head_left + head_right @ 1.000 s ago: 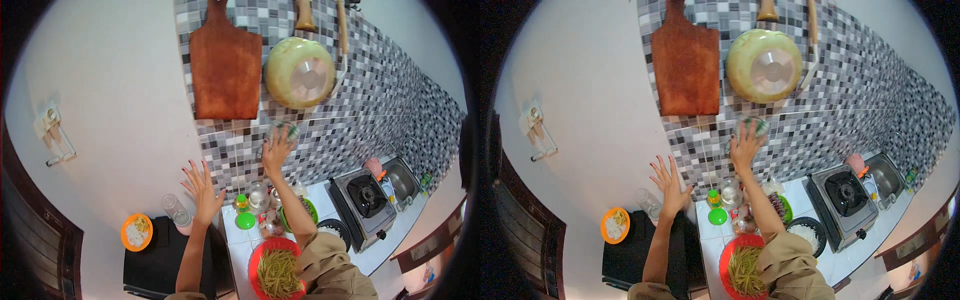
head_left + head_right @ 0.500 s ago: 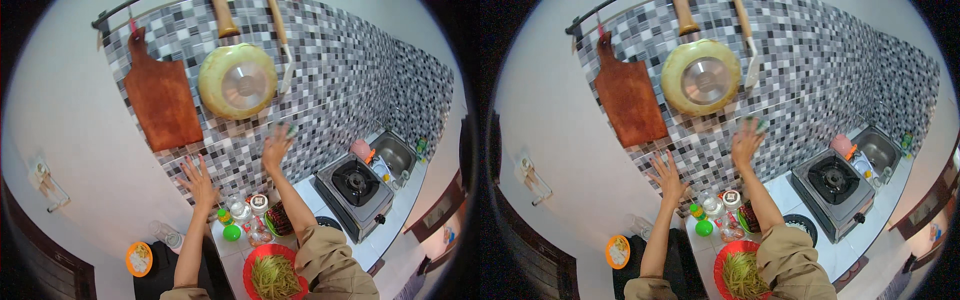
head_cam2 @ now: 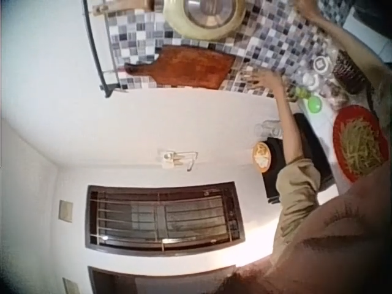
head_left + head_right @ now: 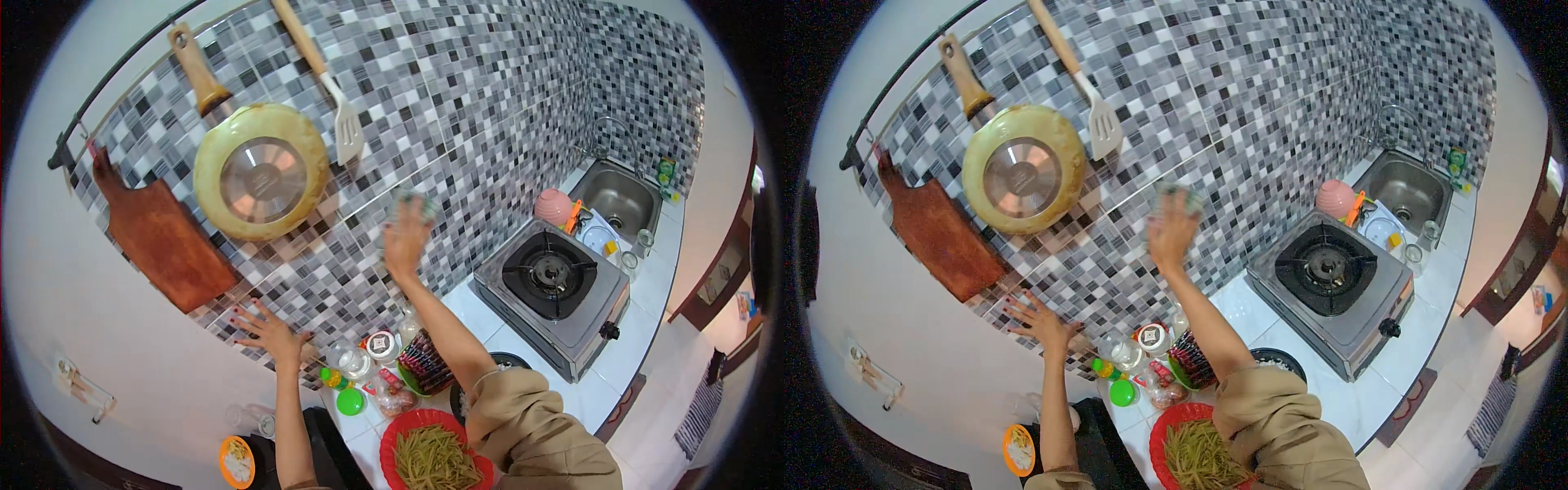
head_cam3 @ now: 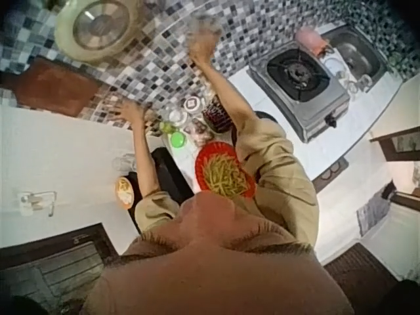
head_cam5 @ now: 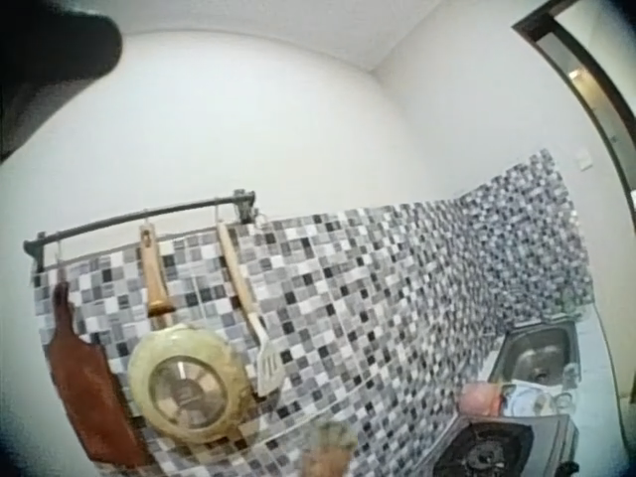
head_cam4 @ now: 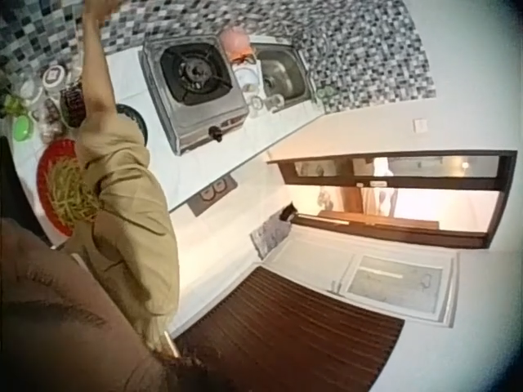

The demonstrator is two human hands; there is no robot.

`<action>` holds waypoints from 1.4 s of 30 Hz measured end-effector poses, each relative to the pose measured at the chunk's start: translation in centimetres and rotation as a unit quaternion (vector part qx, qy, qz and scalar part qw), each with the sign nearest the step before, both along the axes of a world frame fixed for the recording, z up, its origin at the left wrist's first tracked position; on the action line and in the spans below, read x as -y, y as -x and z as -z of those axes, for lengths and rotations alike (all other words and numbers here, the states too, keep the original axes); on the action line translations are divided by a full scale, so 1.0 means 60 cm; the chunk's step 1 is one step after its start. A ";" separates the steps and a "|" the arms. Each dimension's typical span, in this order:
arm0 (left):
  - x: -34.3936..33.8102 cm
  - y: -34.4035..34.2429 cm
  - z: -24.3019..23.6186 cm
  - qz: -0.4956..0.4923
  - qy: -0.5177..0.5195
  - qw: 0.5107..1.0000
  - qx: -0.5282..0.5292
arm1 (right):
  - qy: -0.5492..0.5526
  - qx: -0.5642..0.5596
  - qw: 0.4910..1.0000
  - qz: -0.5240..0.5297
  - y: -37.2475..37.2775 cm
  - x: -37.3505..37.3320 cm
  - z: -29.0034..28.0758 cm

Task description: Cleaning the kitchen wall tiles and a portable gas stove using a cloth.

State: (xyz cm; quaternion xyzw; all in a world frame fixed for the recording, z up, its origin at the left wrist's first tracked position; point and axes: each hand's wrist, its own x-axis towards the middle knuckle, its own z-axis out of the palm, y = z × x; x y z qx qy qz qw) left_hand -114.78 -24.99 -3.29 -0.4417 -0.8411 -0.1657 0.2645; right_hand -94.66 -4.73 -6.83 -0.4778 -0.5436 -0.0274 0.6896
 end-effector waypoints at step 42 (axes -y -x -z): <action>-0.020 -0.056 -0.046 -0.155 0.128 0.973 0.118 | 0.118 -0.169 0.977 0.050 -0.324 -0.260 -0.325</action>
